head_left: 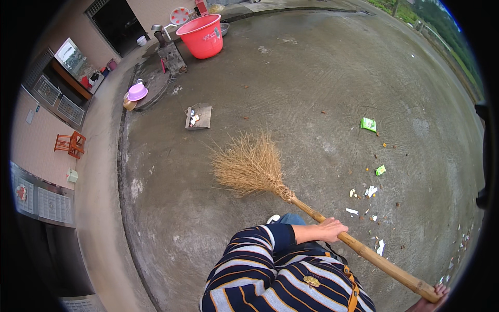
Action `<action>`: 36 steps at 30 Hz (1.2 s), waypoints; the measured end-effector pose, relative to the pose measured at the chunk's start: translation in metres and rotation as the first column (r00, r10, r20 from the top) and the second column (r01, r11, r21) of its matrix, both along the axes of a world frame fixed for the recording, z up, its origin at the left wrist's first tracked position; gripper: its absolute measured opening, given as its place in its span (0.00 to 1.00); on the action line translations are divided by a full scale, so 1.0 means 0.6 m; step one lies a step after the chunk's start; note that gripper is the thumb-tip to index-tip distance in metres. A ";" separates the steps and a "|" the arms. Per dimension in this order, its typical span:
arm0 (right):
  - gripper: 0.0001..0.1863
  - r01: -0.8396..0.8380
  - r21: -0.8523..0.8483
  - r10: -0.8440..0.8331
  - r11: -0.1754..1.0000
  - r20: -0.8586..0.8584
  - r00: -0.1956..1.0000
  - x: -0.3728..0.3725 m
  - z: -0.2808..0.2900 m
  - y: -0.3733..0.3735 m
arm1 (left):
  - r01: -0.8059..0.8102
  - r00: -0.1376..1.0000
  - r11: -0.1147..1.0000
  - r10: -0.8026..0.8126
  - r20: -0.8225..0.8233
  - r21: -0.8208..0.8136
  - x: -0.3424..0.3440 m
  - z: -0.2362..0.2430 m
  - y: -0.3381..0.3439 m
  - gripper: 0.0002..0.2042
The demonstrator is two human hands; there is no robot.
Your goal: The person sweeps a concrete courtyard using a traditional straw broom, gathering scattered paper and debris into a pile. The person moves around the area to collect trash and then sweeps toward a drain.
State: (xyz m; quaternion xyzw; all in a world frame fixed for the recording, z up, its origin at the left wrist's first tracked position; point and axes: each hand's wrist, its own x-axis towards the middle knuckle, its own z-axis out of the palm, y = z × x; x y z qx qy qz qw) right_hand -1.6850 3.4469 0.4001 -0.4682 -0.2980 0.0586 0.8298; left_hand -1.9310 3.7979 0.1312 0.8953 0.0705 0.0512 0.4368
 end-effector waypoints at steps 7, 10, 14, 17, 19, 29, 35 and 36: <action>0.12 -0.445 -0.103 0.408 0.890 -0.259 0.876 -0.115 -0.135 0.540 | -0.565 0.796 0.795 0.596 -0.106 0.220 -0.302 -0.086 0.281 0.07; 0.13 -0.683 -0.110 0.613 0.722 -0.355 0.706 -0.248 -0.148 0.752 | -0.664 0.616 0.661 0.748 -0.246 0.350 -0.471 -0.098 0.400 0.06; 0.12 -0.909 -0.057 0.829 0.413 -0.390 0.401 -0.412 -0.161 0.961 | -0.762 0.278 0.395 0.915 -0.292 0.514 -0.665 -0.101 0.519 0.05; 0.12 -0.969 -0.089 0.867 0.229 -0.433 0.245 -0.512 -0.178 1.060 | -0.830 0.001 0.146 0.965 -0.260 0.538 -0.747 -0.118 0.594 0.05; 0.13 -0.974 -0.162 0.879 0.157 -0.428 0.213 -0.555 -0.196 1.100 | -0.843 -0.121 0.069 0.942 -0.313 0.533 -0.761 -0.142 0.631 0.05; 0.14 -0.657 -0.334 0.448 0.676 -0.522 0.726 -0.274 -0.203 0.988 | -0.651 0.577 0.712 0.690 -0.437 0.263 -0.410 -0.178 0.679 0.12; 0.12 0.049 -0.435 -0.127 0.899 -0.151 0.980 -0.218 -0.001 0.700 | -0.221 0.940 0.974 0.197 -0.280 -0.054 -0.072 -0.082 0.578 0.11; 0.12 0.057 -0.426 -0.128 0.903 -0.141 0.982 -0.236 0.037 0.664 | -0.129 0.970 0.989 0.111 -0.217 -0.067 -0.030 -0.070 0.560 0.10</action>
